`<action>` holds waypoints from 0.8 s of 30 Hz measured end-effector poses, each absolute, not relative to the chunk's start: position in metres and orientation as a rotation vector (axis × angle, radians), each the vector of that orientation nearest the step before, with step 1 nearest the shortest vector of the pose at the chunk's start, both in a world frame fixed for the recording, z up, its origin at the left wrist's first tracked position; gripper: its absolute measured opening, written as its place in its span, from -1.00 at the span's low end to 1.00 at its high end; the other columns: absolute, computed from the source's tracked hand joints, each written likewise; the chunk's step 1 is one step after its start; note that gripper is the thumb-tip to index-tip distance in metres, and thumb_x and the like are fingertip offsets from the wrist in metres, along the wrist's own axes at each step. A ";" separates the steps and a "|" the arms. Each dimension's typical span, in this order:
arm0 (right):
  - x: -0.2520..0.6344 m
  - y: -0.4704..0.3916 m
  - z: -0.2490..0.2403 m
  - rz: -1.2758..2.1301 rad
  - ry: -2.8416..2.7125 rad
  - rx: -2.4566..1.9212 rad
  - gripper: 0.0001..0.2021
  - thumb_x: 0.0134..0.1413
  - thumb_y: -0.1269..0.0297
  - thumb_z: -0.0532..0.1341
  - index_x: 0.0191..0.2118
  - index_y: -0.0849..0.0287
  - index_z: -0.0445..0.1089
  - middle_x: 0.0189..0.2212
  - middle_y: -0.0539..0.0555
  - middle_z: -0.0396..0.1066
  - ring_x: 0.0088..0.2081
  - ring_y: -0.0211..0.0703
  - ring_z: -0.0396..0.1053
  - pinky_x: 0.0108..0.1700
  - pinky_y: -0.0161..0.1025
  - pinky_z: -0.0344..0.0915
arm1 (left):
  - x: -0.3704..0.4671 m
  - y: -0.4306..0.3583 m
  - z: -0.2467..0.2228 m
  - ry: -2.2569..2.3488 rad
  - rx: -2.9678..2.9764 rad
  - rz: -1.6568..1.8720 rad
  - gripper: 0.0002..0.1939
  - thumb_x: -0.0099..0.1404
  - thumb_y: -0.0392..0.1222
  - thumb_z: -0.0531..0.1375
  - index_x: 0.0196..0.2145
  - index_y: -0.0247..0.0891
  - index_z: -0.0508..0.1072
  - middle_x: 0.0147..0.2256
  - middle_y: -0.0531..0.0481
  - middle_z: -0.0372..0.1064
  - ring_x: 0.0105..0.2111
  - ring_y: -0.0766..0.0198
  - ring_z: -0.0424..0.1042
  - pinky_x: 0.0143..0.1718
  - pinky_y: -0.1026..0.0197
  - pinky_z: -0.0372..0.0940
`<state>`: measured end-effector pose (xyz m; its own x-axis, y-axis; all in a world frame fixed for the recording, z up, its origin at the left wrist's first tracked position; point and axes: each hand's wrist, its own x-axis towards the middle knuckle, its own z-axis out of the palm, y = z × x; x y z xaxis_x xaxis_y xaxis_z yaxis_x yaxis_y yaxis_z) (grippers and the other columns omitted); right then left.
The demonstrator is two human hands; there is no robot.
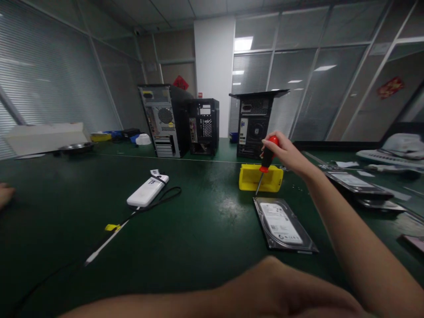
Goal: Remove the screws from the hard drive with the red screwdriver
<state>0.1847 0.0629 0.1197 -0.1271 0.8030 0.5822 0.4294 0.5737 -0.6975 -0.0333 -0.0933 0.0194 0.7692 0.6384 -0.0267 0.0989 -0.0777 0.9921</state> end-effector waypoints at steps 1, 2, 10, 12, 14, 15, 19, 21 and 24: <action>0.184 0.063 0.120 0.449 -1.753 -1.016 -0.80 0.08 0.10 0.13 -0.28 0.09 0.17 -0.43 -0.03 0.29 -0.44 -0.18 0.38 -0.33 -0.15 0.35 | -0.030 -0.090 0.029 0.600 1.654 0.503 -0.60 0.19 0.13 0.10 -0.53 -0.23 0.49 -0.64 0.05 0.29 -0.60 0.34 0.27 -0.54 0.30 0.18; 0.184 0.063 0.120 0.452 -1.754 -1.011 -0.80 0.07 0.10 0.14 -0.27 0.09 0.17 -0.43 -0.03 0.29 -0.44 -0.18 0.38 -0.33 -0.15 0.35 | -0.027 -0.084 0.036 0.619 1.714 0.545 -0.55 0.24 0.12 0.06 -0.58 -0.26 0.45 -0.65 0.06 0.28 -0.61 0.36 0.25 -0.52 0.31 0.17; 0.185 0.065 0.119 0.407 -1.787 -1.016 -0.76 0.07 0.07 0.13 -0.23 0.09 0.19 -0.42 -0.01 0.31 -0.44 -0.18 0.38 -0.32 -0.11 0.36 | -0.004 0.022 -0.001 1.274 2.155 0.939 -0.69 0.28 -0.04 0.03 -0.21 -0.27 0.45 -0.26 -0.05 0.43 -0.28 0.25 0.36 -0.24 0.25 0.21; 0.184 0.064 0.118 0.416 -1.782 -1.017 -0.75 0.08 0.08 0.13 -0.18 0.08 0.19 -0.40 -0.01 0.32 -0.43 -0.17 0.38 -0.30 -0.10 0.36 | -0.002 0.033 -0.012 1.300 2.219 0.866 -0.64 0.25 0.02 0.06 -0.13 -0.22 0.44 -0.16 -0.06 0.43 -0.20 0.19 0.36 -0.15 0.18 0.20; 0.183 0.064 0.118 0.433 -1.768 -1.013 -0.70 0.07 0.08 0.14 -0.10 0.07 0.17 -0.39 -0.01 0.32 -0.44 -0.17 0.39 -0.30 -0.10 0.37 | 0.001 0.035 -0.015 1.257 2.274 0.801 -0.63 0.25 0.09 0.05 -0.12 -0.14 0.45 -0.14 0.00 0.45 -0.15 0.15 0.35 -0.09 0.12 0.16; 0.182 0.063 0.118 0.437 -1.765 -1.011 -0.67 0.07 0.08 0.15 -0.08 0.06 0.16 -0.38 -0.01 0.32 -0.44 -0.17 0.40 -0.30 -0.10 0.37 | 0.001 0.034 -0.015 1.235 2.286 0.778 -0.63 0.25 0.11 0.04 -0.13 -0.11 0.46 -0.15 0.04 0.46 -0.14 0.15 0.36 -0.07 0.11 0.15; 0.182 0.063 0.118 0.430 -1.776 -1.021 -0.69 0.03 0.07 0.17 -0.13 0.07 0.20 -0.38 -0.01 0.33 -0.42 -0.14 0.40 -0.30 -0.09 0.37 | 0.003 0.032 -0.009 1.231 2.279 0.727 -0.61 0.23 0.14 0.06 -0.11 -0.07 0.46 -0.16 0.09 0.49 -0.13 0.16 0.37 -0.05 0.12 0.13; 0.182 0.063 0.119 0.423 -1.784 -1.025 -0.72 0.03 0.06 0.17 -0.18 0.08 0.21 -0.38 0.00 0.33 -0.41 -0.13 0.41 -0.29 -0.08 0.37 | 0.005 0.034 -0.009 1.244 2.284 0.718 -0.60 0.22 0.15 0.06 -0.11 -0.06 0.46 -0.16 0.09 0.50 -0.13 0.15 0.38 -0.06 0.12 0.14; 0.182 0.063 0.120 0.406 -1.792 -1.020 -0.73 0.02 0.06 0.18 -0.21 0.08 0.22 -0.38 0.00 0.33 -0.40 -0.14 0.40 -0.29 -0.09 0.37 | 0.010 0.039 -0.011 1.262 2.297 0.706 -0.60 0.22 0.15 0.06 -0.12 -0.07 0.48 -0.17 0.08 0.50 -0.13 0.13 0.38 -0.09 0.12 0.16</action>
<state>0.1819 0.0631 0.1200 -0.1515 0.7901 0.5939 0.4572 0.5888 -0.6666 0.0100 0.0391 -0.0107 0.4578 0.8594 0.2278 0.6440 -0.4972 0.5814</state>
